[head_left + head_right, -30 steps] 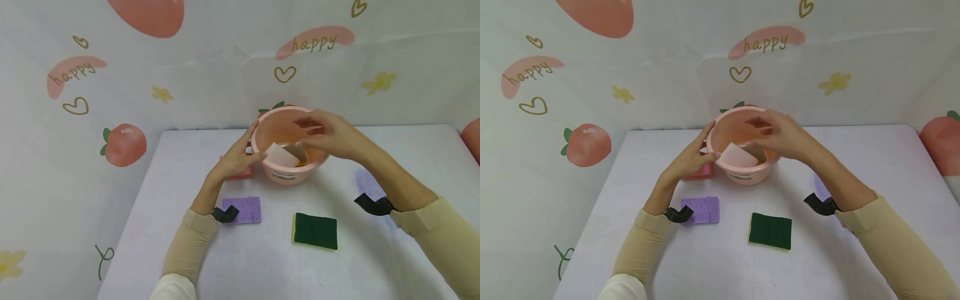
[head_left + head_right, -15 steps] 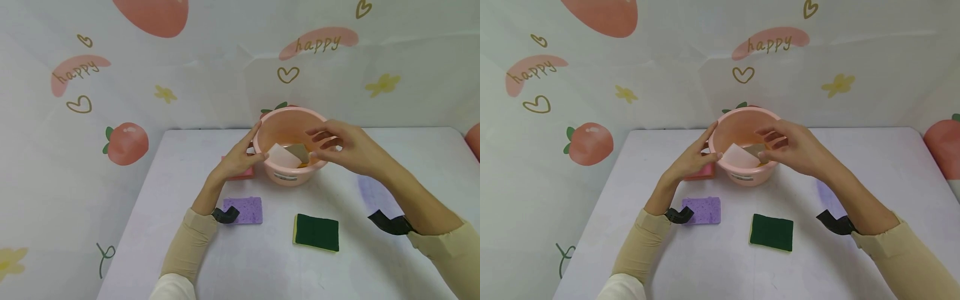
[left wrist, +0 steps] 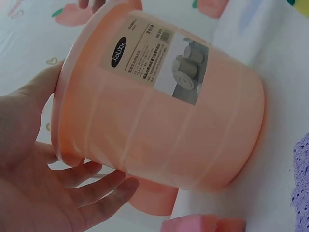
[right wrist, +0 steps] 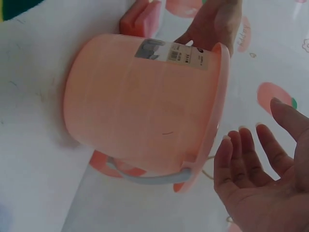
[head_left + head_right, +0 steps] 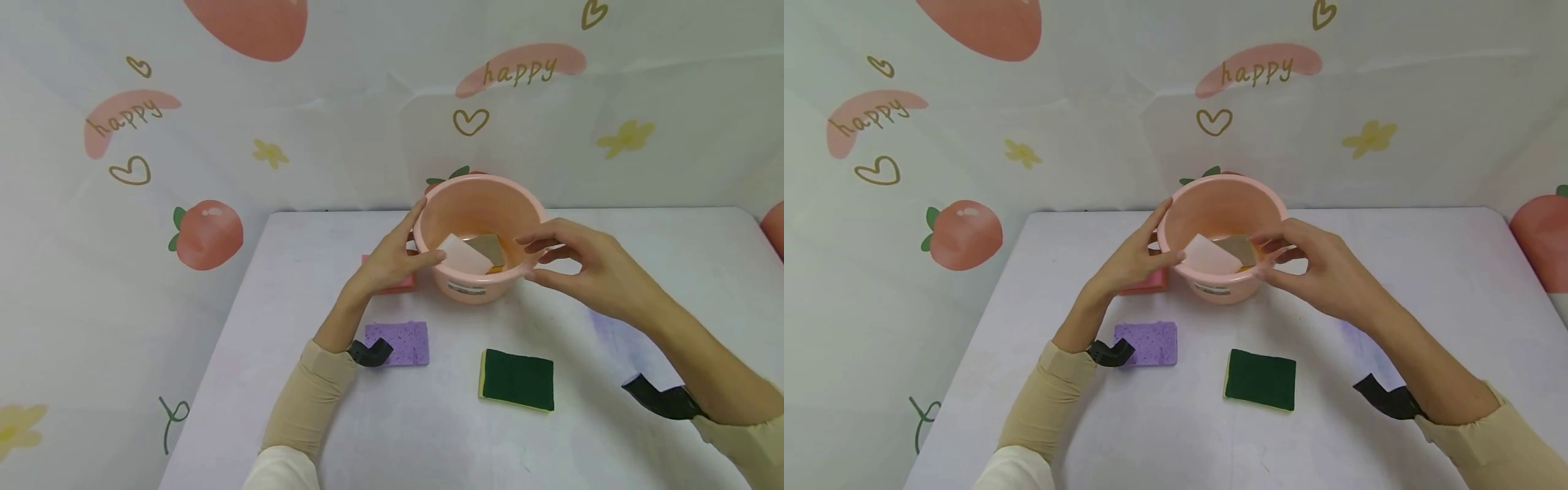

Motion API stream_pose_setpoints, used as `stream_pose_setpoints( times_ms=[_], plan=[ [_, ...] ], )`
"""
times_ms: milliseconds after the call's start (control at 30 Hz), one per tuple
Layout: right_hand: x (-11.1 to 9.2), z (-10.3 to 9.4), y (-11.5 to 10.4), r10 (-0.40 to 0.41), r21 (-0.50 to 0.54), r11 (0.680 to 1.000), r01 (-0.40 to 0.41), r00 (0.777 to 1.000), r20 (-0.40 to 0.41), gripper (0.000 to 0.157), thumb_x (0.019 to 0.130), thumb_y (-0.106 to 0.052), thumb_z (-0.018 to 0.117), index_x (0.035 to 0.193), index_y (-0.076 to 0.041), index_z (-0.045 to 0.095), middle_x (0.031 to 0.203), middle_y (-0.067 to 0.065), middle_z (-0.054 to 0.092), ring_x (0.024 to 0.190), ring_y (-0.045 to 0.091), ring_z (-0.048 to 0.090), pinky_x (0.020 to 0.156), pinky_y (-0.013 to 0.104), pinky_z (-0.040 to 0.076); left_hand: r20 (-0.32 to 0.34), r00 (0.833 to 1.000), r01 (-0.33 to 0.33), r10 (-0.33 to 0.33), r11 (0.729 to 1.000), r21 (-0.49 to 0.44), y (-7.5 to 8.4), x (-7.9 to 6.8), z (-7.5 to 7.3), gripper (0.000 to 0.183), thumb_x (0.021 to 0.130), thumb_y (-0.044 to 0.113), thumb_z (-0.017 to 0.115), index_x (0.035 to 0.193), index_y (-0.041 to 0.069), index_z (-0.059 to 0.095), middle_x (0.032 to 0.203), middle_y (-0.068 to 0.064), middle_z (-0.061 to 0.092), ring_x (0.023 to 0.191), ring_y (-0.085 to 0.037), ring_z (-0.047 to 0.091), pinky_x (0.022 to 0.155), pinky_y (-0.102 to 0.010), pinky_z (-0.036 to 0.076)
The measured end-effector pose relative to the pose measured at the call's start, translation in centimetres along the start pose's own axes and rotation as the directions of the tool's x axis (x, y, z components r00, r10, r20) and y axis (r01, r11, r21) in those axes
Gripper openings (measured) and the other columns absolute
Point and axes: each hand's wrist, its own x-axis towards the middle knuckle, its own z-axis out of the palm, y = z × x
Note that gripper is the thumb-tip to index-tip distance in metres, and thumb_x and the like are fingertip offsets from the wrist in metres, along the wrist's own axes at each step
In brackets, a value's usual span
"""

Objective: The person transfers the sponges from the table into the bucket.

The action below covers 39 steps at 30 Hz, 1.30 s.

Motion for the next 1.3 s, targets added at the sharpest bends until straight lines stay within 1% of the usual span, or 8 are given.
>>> stream_pose_setpoints(
  times_ms=[200, 333, 433, 567, 700, 1100, 1200, 1300],
  plan=[
    [-1.5, 0.5, 2.0, 0.004, 0.035, 0.999, -0.005, 1.000, 0.017, 0.052, 0.071, 0.001, 0.075, 0.115, -0.018, 0.057, 0.106, -0.005, 0.059, 0.095, 0.012, 0.056, 0.077, 0.018, 0.049, 0.000, 1.000, -0.004, 0.004, 1.000, 0.000, -0.1, 0.0, 0.1, 0.091, 0.081, 0.018, 0.070, 0.147, 0.013, 0.008, 0.146, -0.011, 0.024, 0.120, -0.029, 0.043, 0.085, -0.026, 0.048],
    [-2.4, 0.9, 3.0, -0.012, 0.060, 0.998, 0.011, 1.000, 0.020, 0.054, 0.070, 0.001, 0.076, 0.118, -0.015, 0.057, 0.108, -0.002, 0.059, 0.097, 0.012, 0.055, 0.077, 0.020, 0.049, 0.000, 1.000, 0.000, 0.000, 1.000, 0.004, -0.1, -0.1, 0.0, 0.091, 0.081, 0.019, 0.069, 0.147, 0.014, 0.008, 0.146, -0.011, 0.024, 0.120, -0.028, 0.043, 0.084, -0.025, 0.048],
    [-3.0, 1.2, 3.0, -0.018, 0.060, 0.998, 0.017, 1.000, 0.013, 0.055, 0.069, 0.003, 0.076, 0.118, -0.013, 0.057, 0.109, -0.003, 0.058, 0.098, 0.012, 0.055, 0.077, 0.019, 0.049, 0.002, 1.000, 0.004, -0.004, 1.000, 0.001, 0.0, -0.1, 0.0, 0.091, 0.081, 0.019, 0.069, 0.147, 0.014, 0.008, 0.146, -0.012, 0.025, 0.120, -0.028, 0.043, 0.084, -0.025, 0.048],
    [-3.4, 1.3, 1.5, -0.012, 0.068, 0.998, 0.012, 1.000, -0.002, 0.050, 0.069, 0.006, 0.075, 0.114, -0.009, 0.059, 0.107, -0.001, 0.059, 0.096, 0.013, 0.055, 0.076, 0.020, 0.049, 0.001, 1.000, 0.011, -0.011, 1.000, 0.009, 0.0, -0.1, 0.0, 0.090, 0.082, 0.019, 0.069, 0.147, 0.014, 0.007, 0.146, -0.012, 0.025, 0.120, -0.028, 0.043, 0.084, -0.026, 0.048],
    [-3.9, 1.4, 0.6, 0.000, 0.064, 0.998, 0.000, 1.000, -0.002, 0.048, 0.069, 0.008, 0.074, 0.111, -0.010, 0.059, 0.103, -0.001, 0.060, 0.094, 0.014, 0.055, 0.075, 0.019, 0.049, -0.004, 1.000, 0.021, -0.021, 1.000, 0.021, 0.2, -0.2, 0.1, 0.089, 0.082, 0.019, 0.068, 0.147, 0.014, 0.008, 0.145, -0.011, 0.026, 0.120, -0.027, 0.043, 0.085, -0.026, 0.048],
    [-6.5, 3.4, 2.1, 0.011, 0.100, 0.995, -0.014, 0.999, 0.031, 0.048, 0.069, 0.007, 0.074, 0.110, -0.014, 0.060, 0.103, -0.002, 0.061, 0.092, 0.010, 0.056, 0.073, 0.021, 0.049, -0.009, 0.999, 0.033, -0.033, 0.999, 0.027, 0.2, -0.2, 0.0, 0.090, 0.081, 0.022, 0.069, 0.147, 0.017, 0.009, 0.145, -0.009, 0.027, 0.121, -0.026, 0.043, 0.085, -0.025, 0.047],
    [-7.3, 4.1, 3.0, 0.022, 0.114, 0.993, -0.024, 0.999, 0.025, 0.050, 0.069, 0.007, 0.074, 0.112, -0.013, 0.059, 0.106, -0.001, 0.061, 0.093, 0.011, 0.056, 0.072, 0.022, 0.049, -0.012, 1.000, 0.025, -0.024, 0.999, 0.027, 0.2, -0.2, 0.0, 0.090, 0.081, 0.022, 0.069, 0.147, 0.016, 0.009, 0.145, -0.010, 0.028, 0.121, -0.026, 0.043, 0.085, -0.025, 0.047],
    [-8.1, 4.9, 4.4, 0.036, 0.122, 0.992, -0.039, 0.999, 0.024, 0.055, 0.069, 0.006, 0.074, 0.117, -0.013, 0.056, 0.109, -0.001, 0.061, 0.094, 0.011, 0.056, 0.072, 0.022, 0.049, -0.015, 0.999, 0.030, -0.030, 0.999, 0.025, 0.1, -0.2, 0.0, 0.090, 0.081, 0.021, 0.069, 0.147, 0.017, 0.009, 0.145, -0.010, 0.028, 0.120, -0.025, 0.043, 0.085, -0.025, 0.047]
  ],
)
